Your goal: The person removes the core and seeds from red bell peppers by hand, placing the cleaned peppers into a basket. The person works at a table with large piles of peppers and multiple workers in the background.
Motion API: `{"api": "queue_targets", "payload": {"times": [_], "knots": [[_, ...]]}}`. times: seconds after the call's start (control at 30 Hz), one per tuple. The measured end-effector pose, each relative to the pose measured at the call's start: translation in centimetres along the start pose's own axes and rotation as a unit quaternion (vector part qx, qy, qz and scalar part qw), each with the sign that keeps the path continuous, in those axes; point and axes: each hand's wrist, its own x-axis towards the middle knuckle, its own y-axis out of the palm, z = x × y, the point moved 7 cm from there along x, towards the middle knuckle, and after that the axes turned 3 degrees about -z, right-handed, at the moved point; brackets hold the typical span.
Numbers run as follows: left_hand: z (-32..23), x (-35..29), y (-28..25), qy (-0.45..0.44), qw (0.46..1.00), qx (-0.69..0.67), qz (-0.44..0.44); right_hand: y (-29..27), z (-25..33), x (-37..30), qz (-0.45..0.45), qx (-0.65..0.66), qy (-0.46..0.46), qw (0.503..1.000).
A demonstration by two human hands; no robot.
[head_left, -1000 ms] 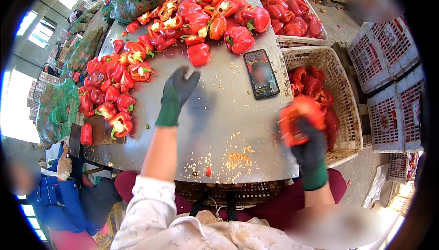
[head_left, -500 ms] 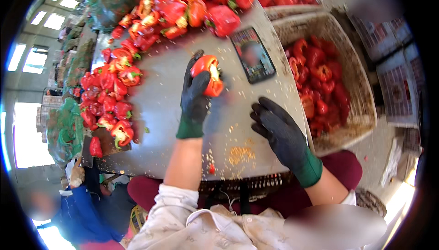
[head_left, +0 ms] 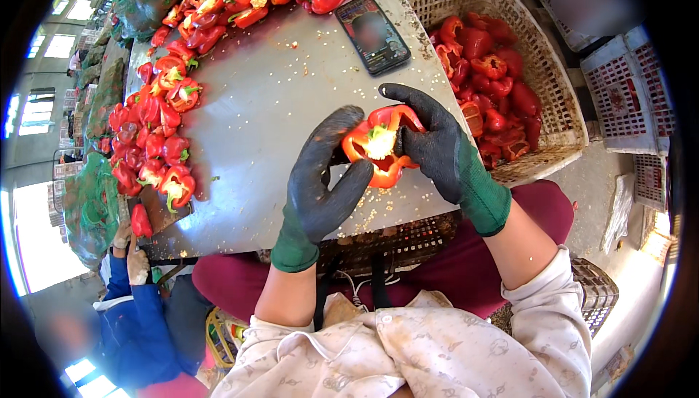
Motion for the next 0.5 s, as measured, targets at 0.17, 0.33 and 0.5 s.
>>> {"api": "queue_targets", "payload": {"times": [0.17, 0.33, 0.5], "knots": [[-2.3, 0.3, 1.7, 0.055, 0.925, 0.371, 0.051, -0.5, -1.0, 0.3, -0.025, -0.280, -0.137, 0.950], [-2.2, -0.3, 3.1, 0.036, 0.815, 0.557, 0.156, -0.1, -2.6, 0.3, -0.007, -0.297, -0.051, 0.953], [-0.6, 0.4, 2.2, 0.019, 0.808, 0.580, 0.103, 0.9, -0.7, 0.1, 0.053, -0.124, 0.024, 0.991]]}}
